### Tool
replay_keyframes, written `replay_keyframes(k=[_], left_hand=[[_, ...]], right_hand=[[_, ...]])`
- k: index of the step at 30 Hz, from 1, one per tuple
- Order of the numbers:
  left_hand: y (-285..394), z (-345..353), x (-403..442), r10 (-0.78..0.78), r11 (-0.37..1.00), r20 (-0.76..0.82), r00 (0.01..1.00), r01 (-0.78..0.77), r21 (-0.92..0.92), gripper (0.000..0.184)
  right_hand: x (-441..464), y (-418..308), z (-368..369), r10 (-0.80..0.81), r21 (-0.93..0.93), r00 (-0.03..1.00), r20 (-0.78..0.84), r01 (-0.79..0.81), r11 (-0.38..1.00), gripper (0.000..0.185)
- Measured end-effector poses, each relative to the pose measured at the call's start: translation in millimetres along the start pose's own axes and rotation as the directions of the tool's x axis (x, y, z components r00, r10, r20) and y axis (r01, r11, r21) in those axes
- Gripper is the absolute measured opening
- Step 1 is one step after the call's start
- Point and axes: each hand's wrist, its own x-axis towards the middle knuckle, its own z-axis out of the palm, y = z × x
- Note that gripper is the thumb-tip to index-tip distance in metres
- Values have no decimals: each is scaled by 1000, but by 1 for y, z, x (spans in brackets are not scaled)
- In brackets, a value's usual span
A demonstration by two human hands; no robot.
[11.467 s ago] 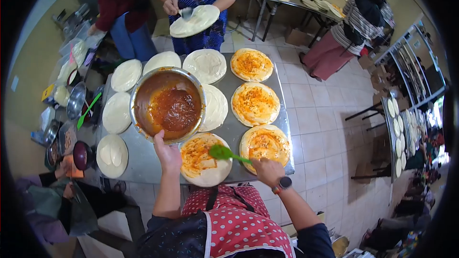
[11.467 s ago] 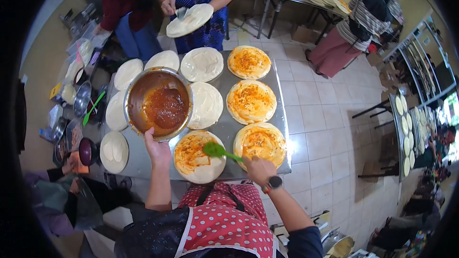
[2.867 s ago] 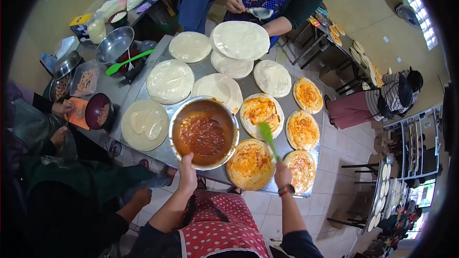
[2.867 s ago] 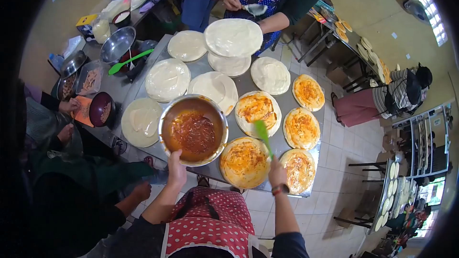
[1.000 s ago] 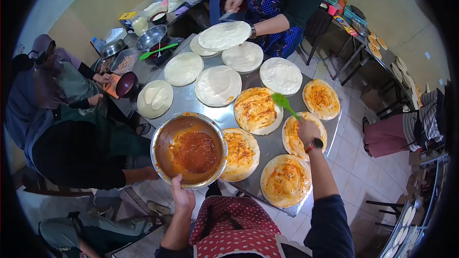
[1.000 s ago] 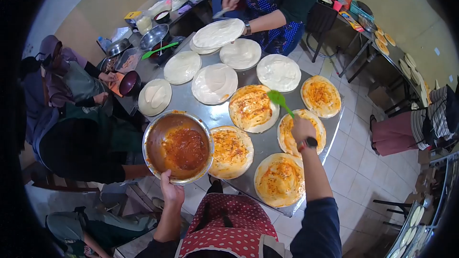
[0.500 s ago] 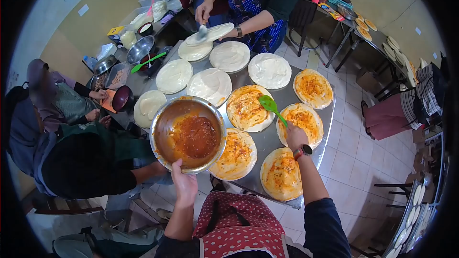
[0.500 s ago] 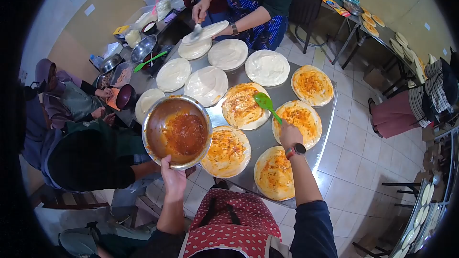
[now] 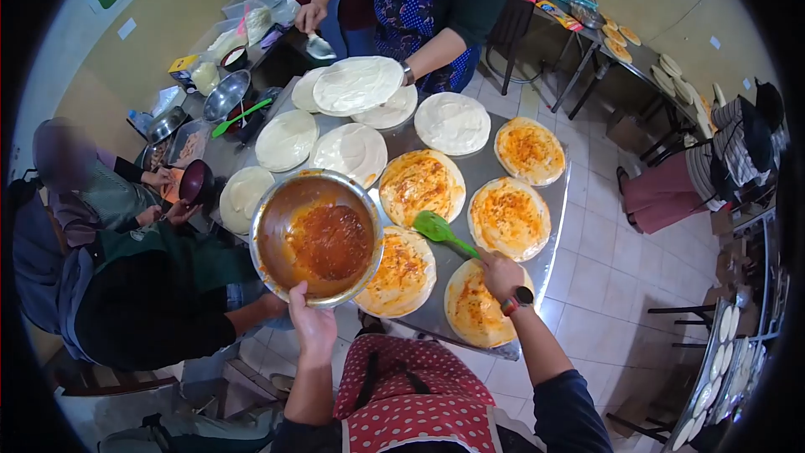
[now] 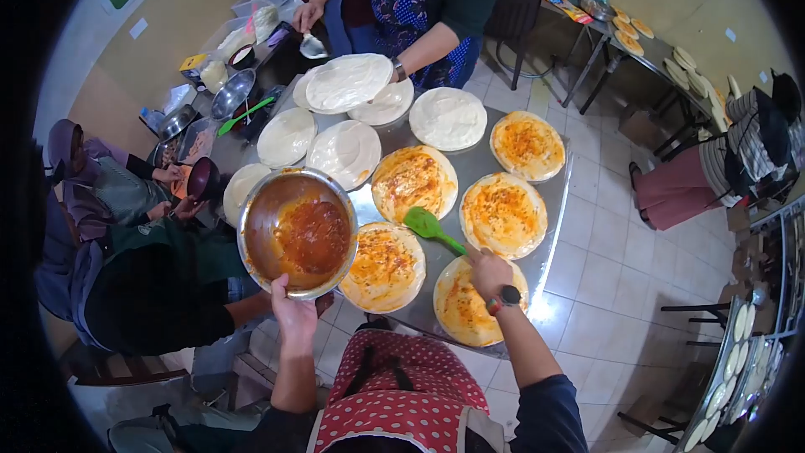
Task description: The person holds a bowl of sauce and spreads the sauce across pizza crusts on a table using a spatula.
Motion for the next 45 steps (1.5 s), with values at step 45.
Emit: replay_keyframes(k=[45], left_hand=[[-15, -45, -6, 90, 972, -24, 996, -83, 221, 43]], right_hand=[[-18, -102, -59, -399, 454, 911, -102, 400, 796, 25]])
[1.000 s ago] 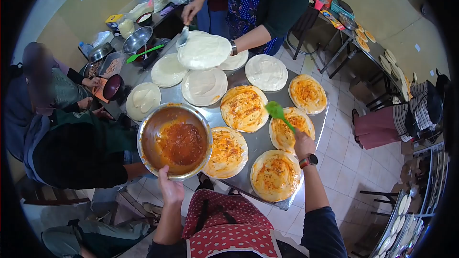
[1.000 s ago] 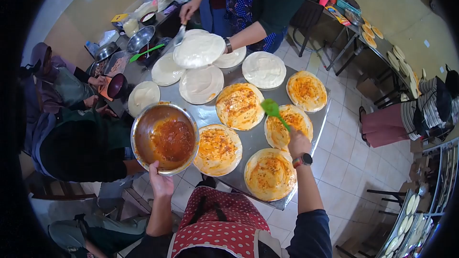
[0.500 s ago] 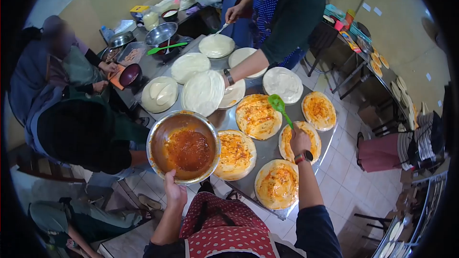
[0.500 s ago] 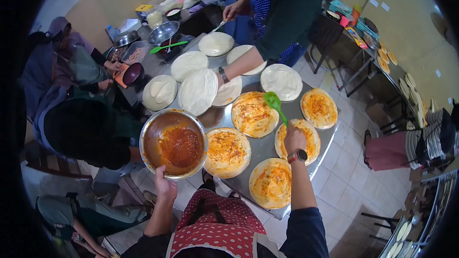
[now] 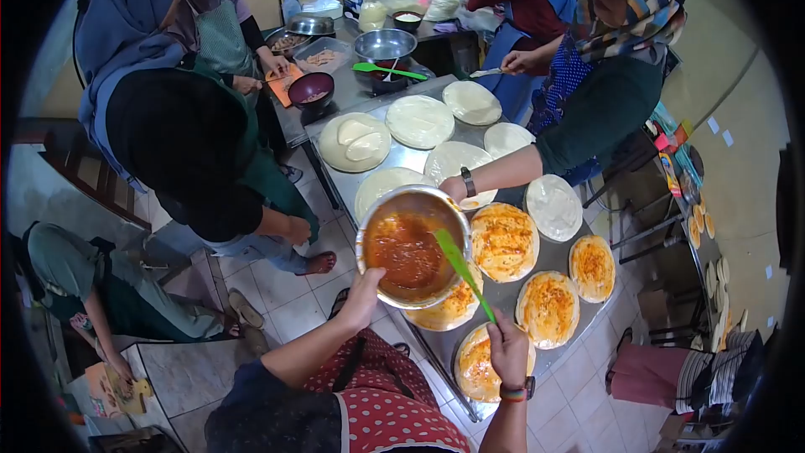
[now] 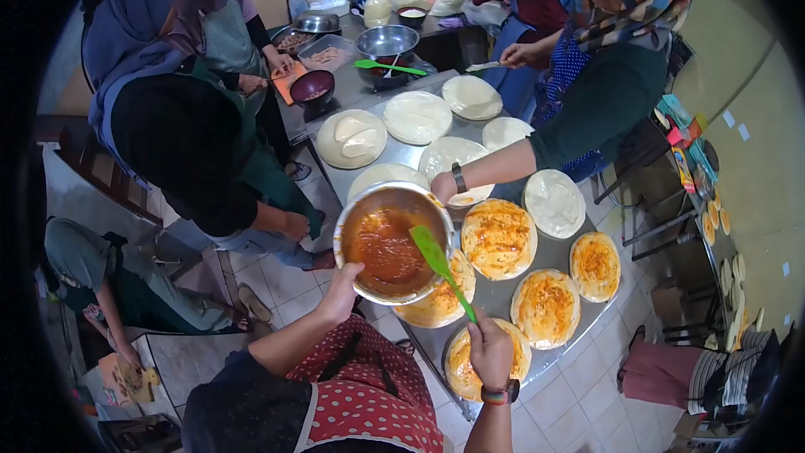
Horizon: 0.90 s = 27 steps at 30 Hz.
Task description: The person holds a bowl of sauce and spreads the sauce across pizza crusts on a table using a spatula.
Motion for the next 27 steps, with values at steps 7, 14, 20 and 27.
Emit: replay_keyframes(k=[7, 14, 20, 27], left_hand=[[-7, 18, 51, 69, 980, 228, 971, -108, 164, 57], [4, 23, 99, 89, 934, 438, 895, -228, 276, 64], [41, 13, 120, 20, 969, 506, 862, -141, 201, 62], [46, -42, 151, -55, 979, 401, 915, -30, 202, 64]], right_hand=[[35, -40, 8, 135, -564, 990, -46, -137, 814, 25], [30, -31, 55, 444, -516, 896, -24, -392, 762, 24], [22, -49, 88, 579, 755, 659, 480, -646, 110, 32], [22, -70, 125, 475, 831, 723, 501, -555, -32, 33]])
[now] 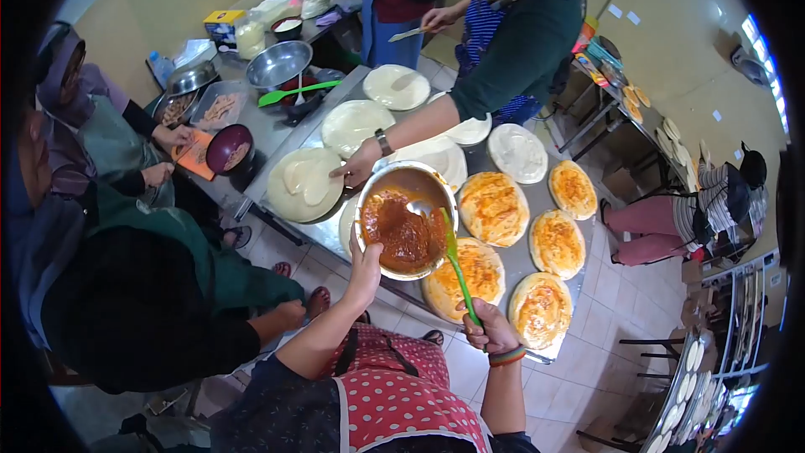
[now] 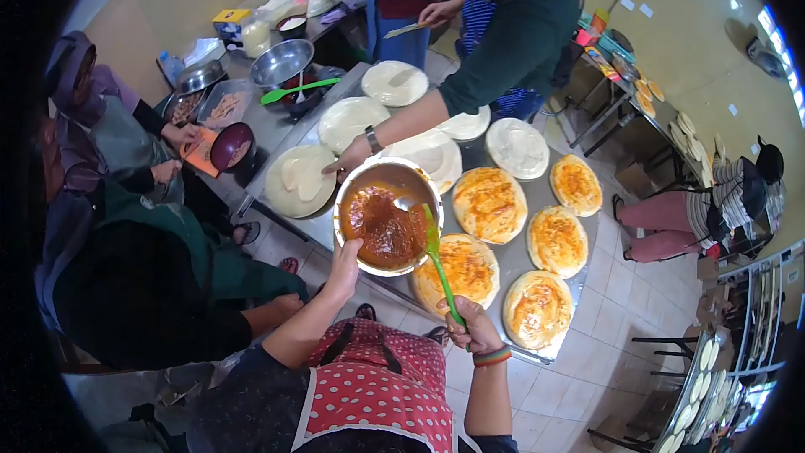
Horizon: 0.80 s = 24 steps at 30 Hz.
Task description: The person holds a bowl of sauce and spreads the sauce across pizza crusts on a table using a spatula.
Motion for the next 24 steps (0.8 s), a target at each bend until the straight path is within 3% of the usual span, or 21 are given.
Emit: replay_keyframes(k=[1, 4, 5, 7, 8, 9, 10, 12, 13, 14, 16, 17, 18, 20, 22, 23, 24], left_hand=[[1, -8, -2, 65, 998, -78, 995, -63, 30, 57], [20, -40, -15, 5, 1000, -221, 975, -4, 4, 48], [24, -49, -17, 49, 997, -293, 955, -66, -48, 36], [36, -70, -20, 86, 995, -361, 929, -98, -16, 36], [40, -79, -22, 119, 992, -425, 897, -125, 14, 36], [45, -85, -24, 121, 992, -435, 892, -119, 32, 35], [49, -90, -27, 112, 993, -445, 889, -113, 26, 35], [49, -98, -33, 21, 990, -429, 903, -78, -115, 39], [42, -103, -36, 59, 992, -441, 896, -100, -71, 39], [34, -110, -37, 62, 991, -451, 890, -107, -75, 39], [16, -126, -39, -165, 981, -415, 894, 105, -163, 41], [12, -130, -37, -127, 987, -409, 903, 77, -138, 42], [11, -132, -41, -125, 988, -424, 897, 73, -137, 42], [26, -119, -39, -6, 999, -452, 892, 29, 44, 41], [23, -119, -33, -12, 1000, -404, 915, 16, 8, 46], [16, -116, -28, 67, 995, -377, 924, -34, 92, 51], [7, -113, -24, 140, 981, -345, 928, -85, 172, 57]], right_hand=[[1, 3, 4, 8, -5, 1000, -5, -8, 1000, 34], [10, 2, 17, -17, -110, 998, -60, 10, 994, 34], [18, 4, 19, -14, -109, 998, -56, 8, 994, 34], [45, 15, 11, -63, -272, 974, -216, 2, 962, 34], [68, 27, 0, -57, -273, 975, -217, -5, 962, 34], [98, 45, -11, -361, -727, 906, -220, 94, 680, 30], [116, 60, -13, -602, -978, 796, -57, 77, 195, 29], [129, 71, 27, -669, -998, 740, -69, -44, 55, 32], [134, 85, 39, -633, -979, 751, -188, -193, 61, 28], [132, 92, 44, -630, -981, 756, -176, -186, 50, 28], [117, 102, 58, -596, -999, 803, 30, 33, -7, 37], [106, 92, 68, -566, -993, 820, -88, -114, -12, 36], [98, 82, 68, -641, -997, 765, -64, -82, 2, 33], [85, 57, 67, -713, -982, 690, -122, 18, 186, 30], [73, 27, 79, -723, -987, 691, 18, 130, 99, 27], [71, 17, 85, -689, -986, 712, 134, 165, -22, 28], [73, 9, 95, -678, -986, 721, 147, 165, -38, 28]])
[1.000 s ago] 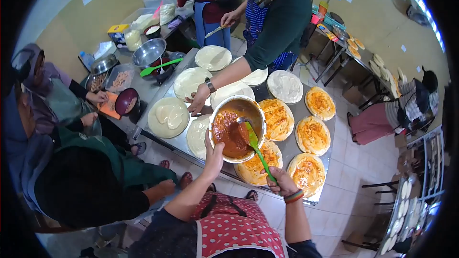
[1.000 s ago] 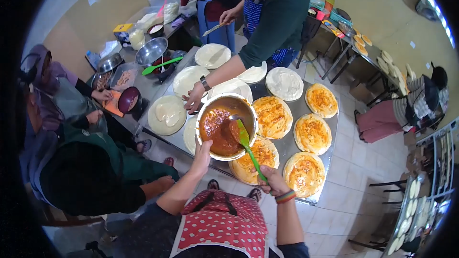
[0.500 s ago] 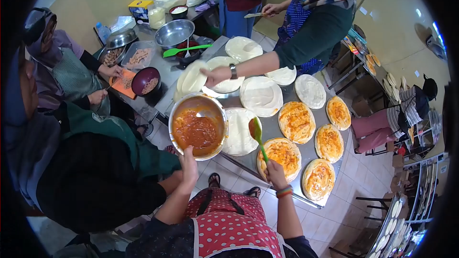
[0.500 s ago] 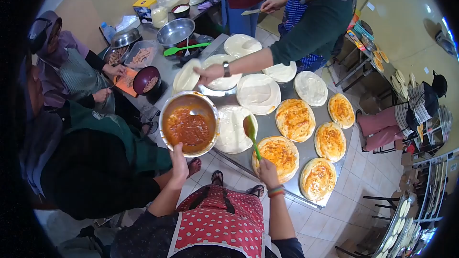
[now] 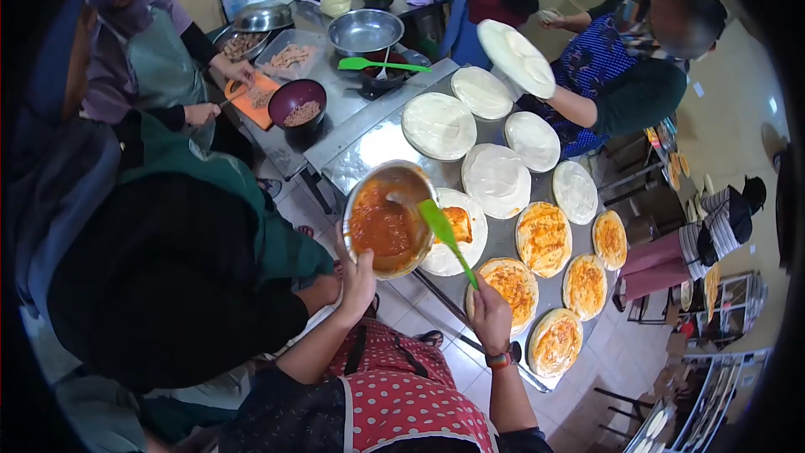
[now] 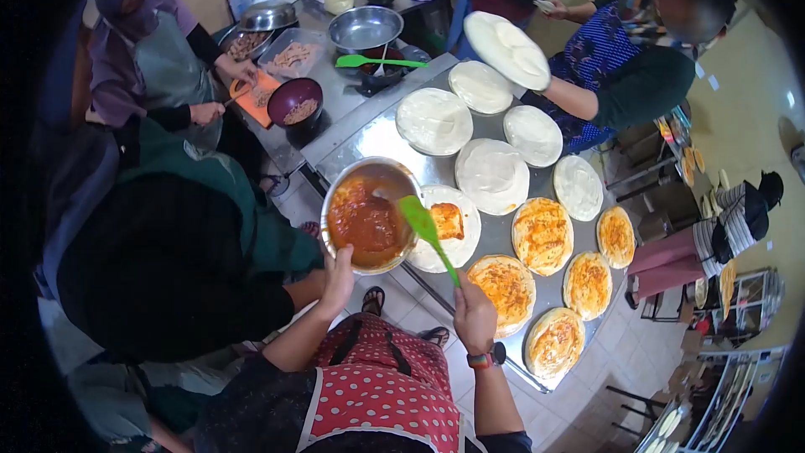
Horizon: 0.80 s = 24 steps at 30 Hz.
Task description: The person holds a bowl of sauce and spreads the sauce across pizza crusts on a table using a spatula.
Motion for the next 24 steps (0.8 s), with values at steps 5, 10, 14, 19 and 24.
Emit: replay_keyframes(k=[5, 10, 14, 19, 24], left_hand=[[24, 41, 2, 116, 949, 25, 993, -118, 291, 65], [31, 74, -4, 139, 955, 79, 987, -154, 254, 66], [4, 100, -10, 122, 985, 90, 988, -132, 113, 65], [-16, 112, -10, 10, 999, -51, 999, -8, 39, 58], [1, 101, -19, -34, 976, -119, 992, 8, -216, 44]], right_hand=[[36, -10, 4, -65, -450, 961, 269, 185, 874, 28], [24, 56, -13, -139, -125, 917, 373, 199, 972, 29], [13, 78, -44, 165, 494, 562, 810, -807, 324, 32], [5, 97, -60, 30, 618, 628, 778, -773, 141, 33], [14, 109, -48, 121, 651, 674, 729, -737, 183, 32]])
